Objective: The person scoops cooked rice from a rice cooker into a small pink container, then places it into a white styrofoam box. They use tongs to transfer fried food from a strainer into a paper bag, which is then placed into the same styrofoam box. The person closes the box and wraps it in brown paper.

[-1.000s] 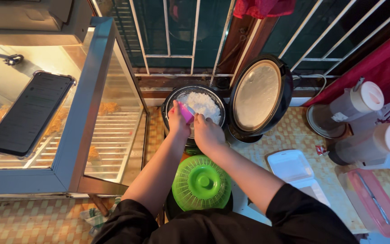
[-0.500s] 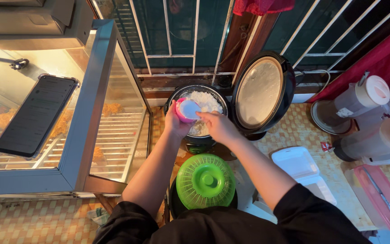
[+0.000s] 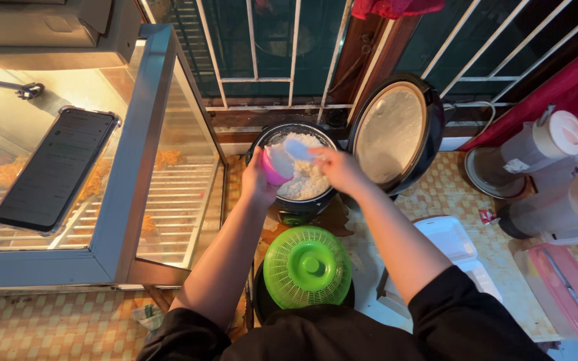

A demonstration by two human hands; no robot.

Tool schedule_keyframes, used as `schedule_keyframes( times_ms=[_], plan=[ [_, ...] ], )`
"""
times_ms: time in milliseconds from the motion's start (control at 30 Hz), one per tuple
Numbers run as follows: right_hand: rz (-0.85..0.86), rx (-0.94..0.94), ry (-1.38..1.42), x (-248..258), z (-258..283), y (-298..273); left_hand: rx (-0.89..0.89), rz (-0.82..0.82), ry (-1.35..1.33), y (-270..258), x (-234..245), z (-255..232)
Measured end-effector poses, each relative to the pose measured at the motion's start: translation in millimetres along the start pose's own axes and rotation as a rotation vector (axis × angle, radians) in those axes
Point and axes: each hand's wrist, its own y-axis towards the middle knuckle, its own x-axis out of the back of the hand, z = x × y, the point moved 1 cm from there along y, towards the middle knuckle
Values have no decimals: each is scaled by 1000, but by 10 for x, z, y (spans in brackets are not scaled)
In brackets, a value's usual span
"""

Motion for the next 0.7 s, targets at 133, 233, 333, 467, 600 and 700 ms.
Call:
schedule_keyframes(
  times_ms=[133,233,333,467,600,700],
  plan=[
    [-232,-45,-439,25,-178,197,95,-52,-22,-15,62,-175],
    [-170,-35,-639,-159,-202,330,166,-46,-66,-50,81,-215],
    [-61,137,-755,-317,-148,282,195,-8,-77,-91,86,-214],
    [7,361,-849,-375,-78,-28,163,85,-77,-152,149,-240],
    [93,399,-928,-323,49,-85,125,137,-126,-179,141,-283],
    [-9,296,-736,-442,185,70,93,159,-200,-208,102,-236]
  ],
)
